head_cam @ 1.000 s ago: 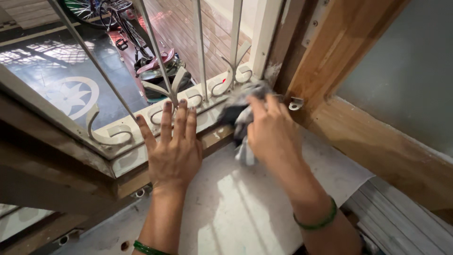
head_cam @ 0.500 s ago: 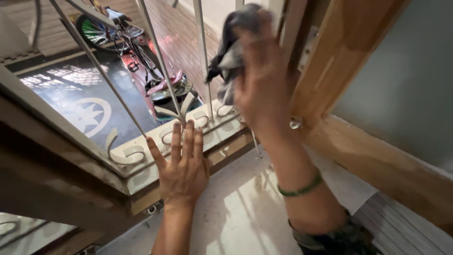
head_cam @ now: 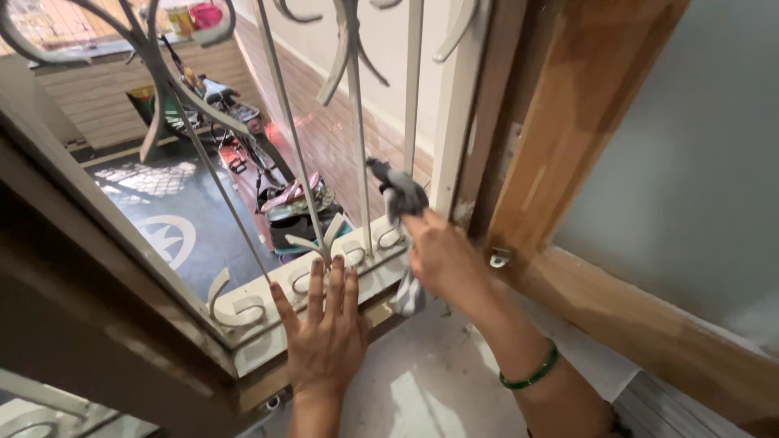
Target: The person wipes a metal security grille and adjacent wooden window frame using a cloth. They repeatedly dip the cloth into a blue water pitcher and continue wiping the frame and glass surface.
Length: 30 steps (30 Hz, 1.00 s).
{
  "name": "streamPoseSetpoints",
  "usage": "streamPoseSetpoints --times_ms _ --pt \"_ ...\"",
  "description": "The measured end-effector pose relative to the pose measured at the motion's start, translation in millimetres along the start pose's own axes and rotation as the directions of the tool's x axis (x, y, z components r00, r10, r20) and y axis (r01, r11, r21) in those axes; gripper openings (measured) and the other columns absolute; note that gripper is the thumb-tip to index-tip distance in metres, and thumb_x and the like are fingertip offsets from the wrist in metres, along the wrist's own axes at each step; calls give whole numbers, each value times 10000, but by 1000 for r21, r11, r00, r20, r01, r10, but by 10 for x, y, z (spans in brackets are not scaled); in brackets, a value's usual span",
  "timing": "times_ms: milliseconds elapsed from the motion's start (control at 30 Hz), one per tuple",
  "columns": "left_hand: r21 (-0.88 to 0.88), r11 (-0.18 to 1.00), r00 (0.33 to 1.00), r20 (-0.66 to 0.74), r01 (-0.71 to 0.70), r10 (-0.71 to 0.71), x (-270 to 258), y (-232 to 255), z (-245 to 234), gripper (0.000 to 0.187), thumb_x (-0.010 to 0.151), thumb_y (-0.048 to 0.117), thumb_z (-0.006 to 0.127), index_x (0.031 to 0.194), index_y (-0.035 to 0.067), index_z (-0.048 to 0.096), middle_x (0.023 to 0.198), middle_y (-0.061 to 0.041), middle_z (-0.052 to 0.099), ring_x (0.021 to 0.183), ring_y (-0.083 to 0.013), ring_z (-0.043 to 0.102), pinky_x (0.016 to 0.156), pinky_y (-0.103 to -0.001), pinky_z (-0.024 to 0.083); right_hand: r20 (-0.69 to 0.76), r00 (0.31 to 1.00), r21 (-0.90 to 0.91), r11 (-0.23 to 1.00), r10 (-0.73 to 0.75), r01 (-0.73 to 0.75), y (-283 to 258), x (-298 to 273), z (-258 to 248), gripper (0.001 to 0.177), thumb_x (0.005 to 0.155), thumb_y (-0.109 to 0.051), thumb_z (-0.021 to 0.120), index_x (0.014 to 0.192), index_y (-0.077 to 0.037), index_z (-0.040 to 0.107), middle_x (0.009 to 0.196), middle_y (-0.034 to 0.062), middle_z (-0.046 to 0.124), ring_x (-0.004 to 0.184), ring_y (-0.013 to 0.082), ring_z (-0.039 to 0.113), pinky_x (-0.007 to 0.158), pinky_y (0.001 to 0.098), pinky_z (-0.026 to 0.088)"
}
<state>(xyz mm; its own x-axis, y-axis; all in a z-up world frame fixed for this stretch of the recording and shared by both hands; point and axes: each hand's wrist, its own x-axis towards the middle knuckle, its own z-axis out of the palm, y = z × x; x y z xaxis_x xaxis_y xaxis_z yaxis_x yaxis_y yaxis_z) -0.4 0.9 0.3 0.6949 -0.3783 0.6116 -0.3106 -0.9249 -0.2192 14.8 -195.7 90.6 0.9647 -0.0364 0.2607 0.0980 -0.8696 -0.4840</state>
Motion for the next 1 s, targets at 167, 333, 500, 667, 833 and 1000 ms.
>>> streamPoseSetpoints --times_ms 167,333,500,667,833,1000 --pt "-24 1000 1000 1 4 -4 51 6 -22 592 851 343 518 1404 140 574 1543 -43 462 1469 -251 342 1177 -748 118 -104 956 241 940 274 -243 -106 79 -299 391 943 -105 639 1320 -201 683 1177 187 760 1019 344 750 911 418 578" --pt "-33 999 1000 -3 7 -7 -10 2 14 563 873 337 508 1391 131 585 1543 -46 472 1480 -249 344 1182 -747 119 -661 696 52 908 -280 415 -64 543 -254 614 859 36 605 1461 -77 565 1442 286 525 1181 436 620 960 445 568" --pt "-29 1000 1000 -11 0 0 5 7 9 548 896 346 500 1393 131 587 1543 -56 474 1483 -256 343 1175 -755 127 -316 945 -56 995 -90 76 -187 462 76 634 990 -13 564 1601 -105 424 1404 343 488 1019 419 673 858 423 596" --pt "-56 998 1000 -27 0 -1 11 4 69 579 849 346 523 1382 127 581 1549 -62 458 1475 -265 336 1157 -763 130 -331 942 -98 991 50 -87 -250 202 -651 693 906 -23 660 1524 -325 572 1570 162 467 1032 294 712 908 411 613" --pt "-90 996 997 -76 -18 11 -10 -39 256 643 798 358 568 1392 111 567 1533 -82 454 1462 -277 341 1129 -806 119 -663 634 -361 912 -398 194 -320 410 -1127 714 912 -58 684 1571 95 456 1405 288 511 1289 456 523 1111 509 443" --pt "-116 993 985 -172 -5 -15 -24 -36 427 605 790 327 560 1357 117 583 1523 -79 480 1458 -269 371 1146 -814 124 -580 618 -762 621 -530 -183 -125 879 -865 497 900 -142 560 1353 61 594 1431 227 551 1340 359 530 1188 465 375"
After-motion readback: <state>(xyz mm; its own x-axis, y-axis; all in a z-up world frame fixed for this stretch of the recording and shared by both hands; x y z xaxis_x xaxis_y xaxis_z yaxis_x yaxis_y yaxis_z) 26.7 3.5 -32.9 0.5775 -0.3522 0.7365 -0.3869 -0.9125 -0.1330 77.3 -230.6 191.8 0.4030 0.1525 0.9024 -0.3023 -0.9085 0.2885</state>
